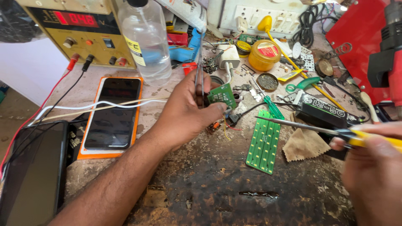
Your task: The person solders a small green circuit board using a soldering iron and solder wire. They hold the board with tweezers, apply heat to specific points, and add solder to secure connections. The person also handles a small red component and a power adapter during the process.
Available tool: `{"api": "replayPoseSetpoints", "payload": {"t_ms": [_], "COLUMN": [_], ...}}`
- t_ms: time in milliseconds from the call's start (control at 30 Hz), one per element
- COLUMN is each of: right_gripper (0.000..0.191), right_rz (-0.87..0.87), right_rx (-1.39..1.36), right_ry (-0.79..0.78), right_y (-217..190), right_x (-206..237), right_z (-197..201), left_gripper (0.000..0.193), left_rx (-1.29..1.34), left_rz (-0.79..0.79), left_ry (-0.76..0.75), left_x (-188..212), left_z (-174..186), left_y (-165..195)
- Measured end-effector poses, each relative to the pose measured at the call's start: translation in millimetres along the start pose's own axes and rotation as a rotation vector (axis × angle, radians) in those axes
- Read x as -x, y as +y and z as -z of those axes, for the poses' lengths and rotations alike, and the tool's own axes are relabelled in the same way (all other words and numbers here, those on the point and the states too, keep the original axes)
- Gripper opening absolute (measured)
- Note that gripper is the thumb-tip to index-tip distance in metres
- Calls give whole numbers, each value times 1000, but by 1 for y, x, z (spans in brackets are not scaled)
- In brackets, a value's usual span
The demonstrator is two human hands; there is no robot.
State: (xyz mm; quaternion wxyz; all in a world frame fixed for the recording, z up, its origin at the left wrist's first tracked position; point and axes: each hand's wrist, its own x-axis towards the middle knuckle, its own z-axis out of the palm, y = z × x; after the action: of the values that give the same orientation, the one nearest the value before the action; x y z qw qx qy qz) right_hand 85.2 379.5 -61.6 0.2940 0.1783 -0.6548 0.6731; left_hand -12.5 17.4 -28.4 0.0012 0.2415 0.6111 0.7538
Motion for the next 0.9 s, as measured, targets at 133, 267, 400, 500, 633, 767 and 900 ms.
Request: {"api": "replayPoseSetpoints", "payload": {"t_ms": [133, 267, 400, 500, 633, 767, 900], "right_gripper": [21, 15, 12, 12, 21, 24, 26], "right_rz": [82, 95, 112, 121, 175, 153, 147], "right_rx": [47, 103, 106, 120, 159, 143, 96], "right_ry": [-66, -117, -156, -176, -218, -221, -245], "right_y": [26, 45, 49, 45, 39, 29, 24], "right_x": [-6, -11, -19, -27, -34, -31, -29], "right_z": [49, 78, 76, 63, 40, 26, 17], "left_gripper": [42, 40, 42, 42, 43, 42, 43], "left_rx": [-48, 18, -32, -23, -62, -53, -71], "left_rz": [21, 10, -7, -55, -5, -12, -10], "left_ry": [-38, -78, -73, -87, -81, -88, -82], "left_x": [2, 3, 3, 3, 5, 5, 5], "left_z": [0, 0, 1, 1, 2, 2, 1], "left_y": [1, 2, 4, 5, 6, 8, 8]}}
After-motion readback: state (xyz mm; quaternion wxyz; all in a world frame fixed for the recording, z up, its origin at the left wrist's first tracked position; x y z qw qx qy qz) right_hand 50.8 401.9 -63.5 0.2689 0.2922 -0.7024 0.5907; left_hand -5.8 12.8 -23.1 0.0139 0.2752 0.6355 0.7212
